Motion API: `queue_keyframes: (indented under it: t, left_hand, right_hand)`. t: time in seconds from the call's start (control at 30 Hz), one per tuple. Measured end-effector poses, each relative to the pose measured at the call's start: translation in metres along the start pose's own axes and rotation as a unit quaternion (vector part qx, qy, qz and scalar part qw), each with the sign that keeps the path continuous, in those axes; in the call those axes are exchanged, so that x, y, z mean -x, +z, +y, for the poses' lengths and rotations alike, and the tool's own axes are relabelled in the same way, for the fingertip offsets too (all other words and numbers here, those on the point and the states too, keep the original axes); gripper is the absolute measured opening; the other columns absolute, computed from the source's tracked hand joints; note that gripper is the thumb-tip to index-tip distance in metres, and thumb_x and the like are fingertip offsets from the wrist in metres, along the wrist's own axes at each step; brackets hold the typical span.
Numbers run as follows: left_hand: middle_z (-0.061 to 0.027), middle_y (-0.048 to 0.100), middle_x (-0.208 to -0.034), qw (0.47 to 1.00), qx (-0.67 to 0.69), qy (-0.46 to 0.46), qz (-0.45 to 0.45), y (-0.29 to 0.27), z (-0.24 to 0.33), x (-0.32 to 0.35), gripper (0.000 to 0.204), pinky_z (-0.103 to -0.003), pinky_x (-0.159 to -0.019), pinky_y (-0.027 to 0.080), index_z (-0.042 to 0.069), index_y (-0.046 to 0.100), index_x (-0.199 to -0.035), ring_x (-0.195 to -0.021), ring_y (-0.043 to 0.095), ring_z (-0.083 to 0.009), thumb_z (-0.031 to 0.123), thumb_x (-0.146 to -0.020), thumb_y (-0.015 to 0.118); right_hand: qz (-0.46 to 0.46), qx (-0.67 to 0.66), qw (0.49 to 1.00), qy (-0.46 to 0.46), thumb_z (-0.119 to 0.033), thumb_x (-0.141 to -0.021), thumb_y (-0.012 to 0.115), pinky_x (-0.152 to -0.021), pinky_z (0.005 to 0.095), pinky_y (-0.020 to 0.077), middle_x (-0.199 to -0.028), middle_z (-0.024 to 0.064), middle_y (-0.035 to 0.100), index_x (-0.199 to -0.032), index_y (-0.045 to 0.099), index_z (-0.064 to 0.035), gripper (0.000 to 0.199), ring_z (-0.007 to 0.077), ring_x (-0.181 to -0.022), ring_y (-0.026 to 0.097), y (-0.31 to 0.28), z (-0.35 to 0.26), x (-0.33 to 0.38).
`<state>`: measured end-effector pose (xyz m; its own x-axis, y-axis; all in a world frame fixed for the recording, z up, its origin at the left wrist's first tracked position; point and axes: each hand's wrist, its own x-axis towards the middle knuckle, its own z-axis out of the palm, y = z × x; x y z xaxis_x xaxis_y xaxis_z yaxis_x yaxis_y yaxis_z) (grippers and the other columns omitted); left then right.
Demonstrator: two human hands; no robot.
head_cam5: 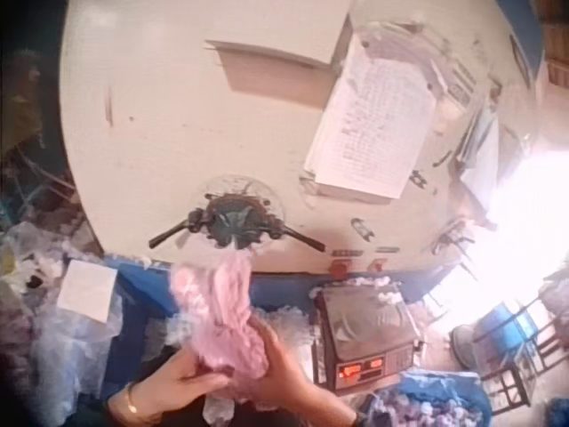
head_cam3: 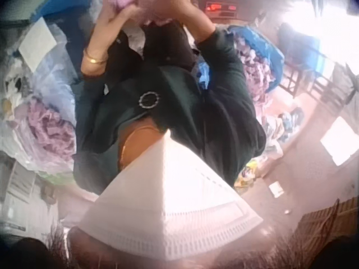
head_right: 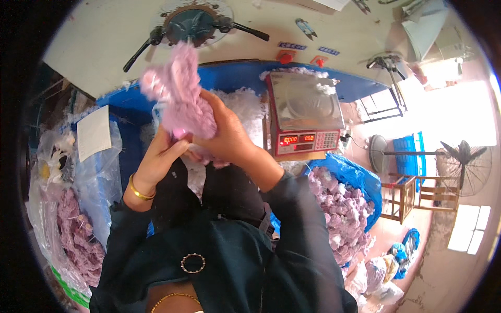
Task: The person repeatedly takes pink fluffy material and stuffs it into small pink plush toys using a metal rod. After each stuffing, the person places the toy on a digital scale and then returns to the bag to retrieve more material.
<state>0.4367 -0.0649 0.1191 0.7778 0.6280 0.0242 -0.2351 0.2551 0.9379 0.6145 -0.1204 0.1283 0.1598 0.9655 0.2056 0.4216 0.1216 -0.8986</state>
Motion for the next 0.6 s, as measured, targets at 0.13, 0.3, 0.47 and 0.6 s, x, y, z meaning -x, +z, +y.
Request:
queue_keyframes:
  t: [0.13,0.3,0.47,0.6]
  left_hand:
    - [-0.0176,0.053,-0.121,0.997,-0.021,-0.059,-0.052,-0.028,-0.012,0.018,0.05,-0.03,-0.073,0.053,0.001,0.034,-0.136,-0.088,0.064,-0.0198,0.021,-0.095,0.054]
    - [-0.0113,0.059,-0.112,0.984,-0.094,-0.149,0.029,-0.04,-0.026,0.035,0.034,-0.028,-0.077,0.05,0.003,0.049,-0.124,-0.089,0.061,-0.0153,0.025,-0.098,0.048]
    - [-0.0103,0.062,-0.107,0.977,-0.058,-0.204,0.033,-0.044,-0.038,0.053,0.03,-0.027,-0.077,0.05,0.003,0.052,-0.12,-0.088,0.062,-0.0154,0.023,-0.098,0.049]
    - [-0.0103,0.064,-0.104,0.971,-0.05,-0.216,0.085,-0.061,-0.047,0.061,0.028,-0.026,-0.076,0.05,0.004,0.056,-0.116,-0.087,0.062,-0.0151,0.024,-0.099,0.047]
  right_hand:
    - [0.012,0.042,0.996,0.078,-0.025,-0.071,0.082,-0.09,0.034,0.0463,-0.114,0.0098,0.062,-0.129,0.05,-0.0024,0.07,0.0166,-0.105,0.057,-0.08,0.058,0.013]
    - [0.099,0.009,0.967,0.235,-0.034,-0.074,0.08,-0.081,0.0333,0.0499,-0.104,0.0114,0.066,-0.12,0.056,0.002,0.063,0.0194,-0.095,0.062,-0.237,0.196,0.024]
    - [0.13,0.347,0.875,0.312,-0.053,-0.072,0.074,-0.089,0.0355,0.0469,-0.114,0.0203,0.062,-0.129,0.049,0.0015,0.083,0.0261,-0.105,0.06,-0.263,0.174,0.016]
    - [0.287,0.409,0.807,0.315,-0.057,-0.068,0.075,-0.081,0.039,0.0507,-0.113,0.0196,0.061,-0.131,0.049,-0.0005,0.088,0.0272,-0.104,0.059,-0.345,0.23,0.053]
